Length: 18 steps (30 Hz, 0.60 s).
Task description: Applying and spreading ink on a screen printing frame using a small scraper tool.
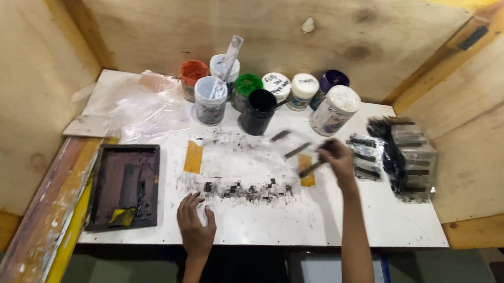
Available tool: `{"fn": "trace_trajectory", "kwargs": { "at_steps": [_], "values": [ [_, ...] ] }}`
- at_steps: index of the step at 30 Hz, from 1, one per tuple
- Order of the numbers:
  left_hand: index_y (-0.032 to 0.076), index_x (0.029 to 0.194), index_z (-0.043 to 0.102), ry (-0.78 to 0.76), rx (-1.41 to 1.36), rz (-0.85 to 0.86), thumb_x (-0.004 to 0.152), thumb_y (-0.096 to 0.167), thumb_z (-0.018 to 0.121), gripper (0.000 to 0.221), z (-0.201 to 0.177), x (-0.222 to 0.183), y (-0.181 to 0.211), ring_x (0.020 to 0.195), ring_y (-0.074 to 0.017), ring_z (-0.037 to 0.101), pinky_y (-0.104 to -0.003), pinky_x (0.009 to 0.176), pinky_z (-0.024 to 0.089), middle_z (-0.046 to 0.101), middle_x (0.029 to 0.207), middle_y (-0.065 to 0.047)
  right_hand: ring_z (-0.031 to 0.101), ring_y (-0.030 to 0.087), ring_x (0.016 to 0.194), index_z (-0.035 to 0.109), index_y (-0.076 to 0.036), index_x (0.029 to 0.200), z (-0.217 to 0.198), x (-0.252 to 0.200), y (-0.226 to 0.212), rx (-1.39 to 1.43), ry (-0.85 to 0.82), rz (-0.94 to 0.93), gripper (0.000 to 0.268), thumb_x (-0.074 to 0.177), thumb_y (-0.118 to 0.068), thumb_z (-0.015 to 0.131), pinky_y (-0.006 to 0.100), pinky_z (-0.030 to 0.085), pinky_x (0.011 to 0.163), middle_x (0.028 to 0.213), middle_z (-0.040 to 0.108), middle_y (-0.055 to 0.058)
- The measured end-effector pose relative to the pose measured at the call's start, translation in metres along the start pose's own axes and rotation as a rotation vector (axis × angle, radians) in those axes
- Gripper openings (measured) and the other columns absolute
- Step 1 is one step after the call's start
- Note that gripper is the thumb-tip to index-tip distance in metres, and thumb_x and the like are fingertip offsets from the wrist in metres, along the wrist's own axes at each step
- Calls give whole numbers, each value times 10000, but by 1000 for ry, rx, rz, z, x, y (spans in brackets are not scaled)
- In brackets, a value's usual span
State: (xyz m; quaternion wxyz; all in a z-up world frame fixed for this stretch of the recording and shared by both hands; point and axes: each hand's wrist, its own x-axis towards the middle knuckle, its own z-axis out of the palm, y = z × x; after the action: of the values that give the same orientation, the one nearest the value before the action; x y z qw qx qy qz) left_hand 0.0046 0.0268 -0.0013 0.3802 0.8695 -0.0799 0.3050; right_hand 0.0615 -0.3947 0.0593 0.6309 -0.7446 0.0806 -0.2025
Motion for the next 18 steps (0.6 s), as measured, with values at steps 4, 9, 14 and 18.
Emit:
{"fn": "trace_trajectory", "kwargs": {
  "at_steps": [4,9,14,18],
  "values": [
    [19,1167,626,7,-2,19,951,39,617,217,4,-2,-1,1251,-342,608,-480,1100,497,674,1241,-143,678,67,750,693,-172,993,-91,-2,50,301,462,118,175,870,-59,746,174,510,583,928,747,-4],
    [39,1139,630,1,53,-11,946,61,619,195,6,-5,-3,1247,-330,609,-526,1159,451,676,1233,-145,579,31,653,681,-121,856,-146,-2,111,277,1120,155,119,871,-34,761,221,347,490,826,714,-44],
    [48,1160,624,-19,52,-29,946,56,634,214,8,-8,-6,1262,-326,599,-508,1152,459,673,1242,-134,698,149,907,707,-78,1017,-135,-4,98,-107,1152,39,156,870,-50,753,286,602,770,1012,754,40],
    [48,1164,633,-22,59,-52,951,67,629,214,11,-10,-10,1277,-327,593,-499,1130,471,674,1265,-128,732,193,834,717,-65,1031,-133,-6,100,-455,1136,-75,191,863,1,778,318,637,691,971,766,91]
  ]
}}
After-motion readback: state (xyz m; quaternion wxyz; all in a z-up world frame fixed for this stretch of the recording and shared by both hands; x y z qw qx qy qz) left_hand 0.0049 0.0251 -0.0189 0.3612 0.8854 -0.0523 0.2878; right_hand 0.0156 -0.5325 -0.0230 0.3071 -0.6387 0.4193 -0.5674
